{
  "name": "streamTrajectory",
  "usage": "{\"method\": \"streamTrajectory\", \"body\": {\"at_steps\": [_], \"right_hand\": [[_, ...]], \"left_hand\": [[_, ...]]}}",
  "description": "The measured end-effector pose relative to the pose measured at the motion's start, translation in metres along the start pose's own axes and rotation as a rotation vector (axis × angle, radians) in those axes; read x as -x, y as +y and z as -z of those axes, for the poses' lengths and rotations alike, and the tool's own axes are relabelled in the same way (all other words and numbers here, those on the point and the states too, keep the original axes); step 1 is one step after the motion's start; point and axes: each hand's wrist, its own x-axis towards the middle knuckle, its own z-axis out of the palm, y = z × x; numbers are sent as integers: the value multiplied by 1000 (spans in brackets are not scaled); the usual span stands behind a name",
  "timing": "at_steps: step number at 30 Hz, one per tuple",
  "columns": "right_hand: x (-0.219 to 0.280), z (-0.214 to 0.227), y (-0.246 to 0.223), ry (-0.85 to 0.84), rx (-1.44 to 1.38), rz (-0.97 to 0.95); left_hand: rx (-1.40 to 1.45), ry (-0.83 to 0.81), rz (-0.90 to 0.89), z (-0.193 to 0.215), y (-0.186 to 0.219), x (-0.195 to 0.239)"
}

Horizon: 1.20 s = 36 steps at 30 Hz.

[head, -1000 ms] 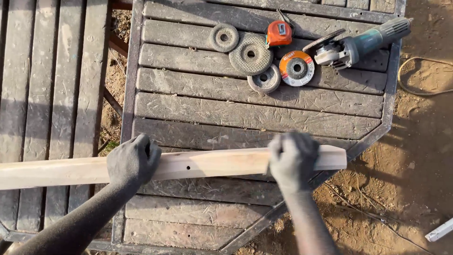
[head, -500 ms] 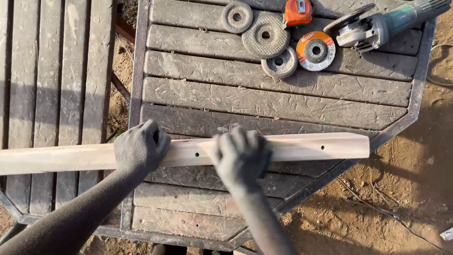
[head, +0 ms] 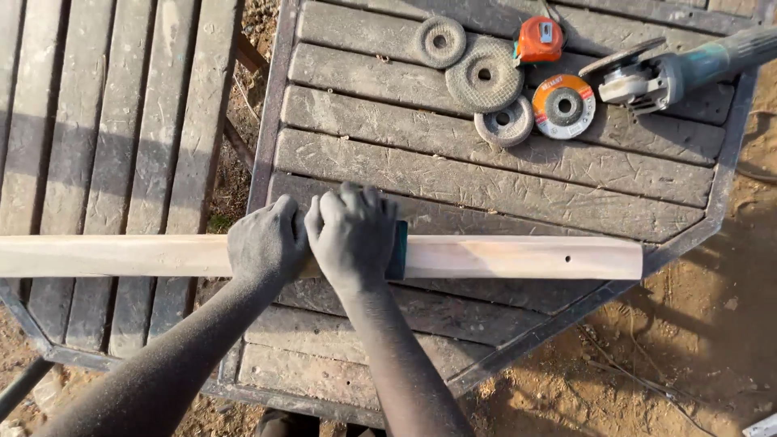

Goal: Manual sanding of a wooden plank using sandpaper on a pallet workbench.

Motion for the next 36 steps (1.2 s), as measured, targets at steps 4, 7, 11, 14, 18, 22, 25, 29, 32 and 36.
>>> {"method": "streamTrajectory", "body": {"at_steps": [4,7,11,14,18,22,25,29,32,36], "right_hand": [[3,24,21,-45,-232,46],[13,48,52,-28,-8,67],[60,69,52,-84,158,137],[93,69,52,-103,165,86],[133,62,69,-206,122,73],[119,54,89,-220,26,89],[106,67,145,-278,83,114],[102,92,269,-106,436,98],[94,85,277,-45,632,24],[59,15,96,-21,297,207]], "left_hand": [[69,98,0,1,-6,9],[165,-9,9,20,3,13],[93,40,-104,5,-9,52],[105,220,-176,-13,-16,81],[210,395,-275,-49,-27,106],[208,245,-210,-40,-46,89],[92,186,-291,-28,-87,66],[62,75,91,-3,-141,50],[47,131,141,-6,-146,47],[-37,420,-35,-18,-152,50]]}}
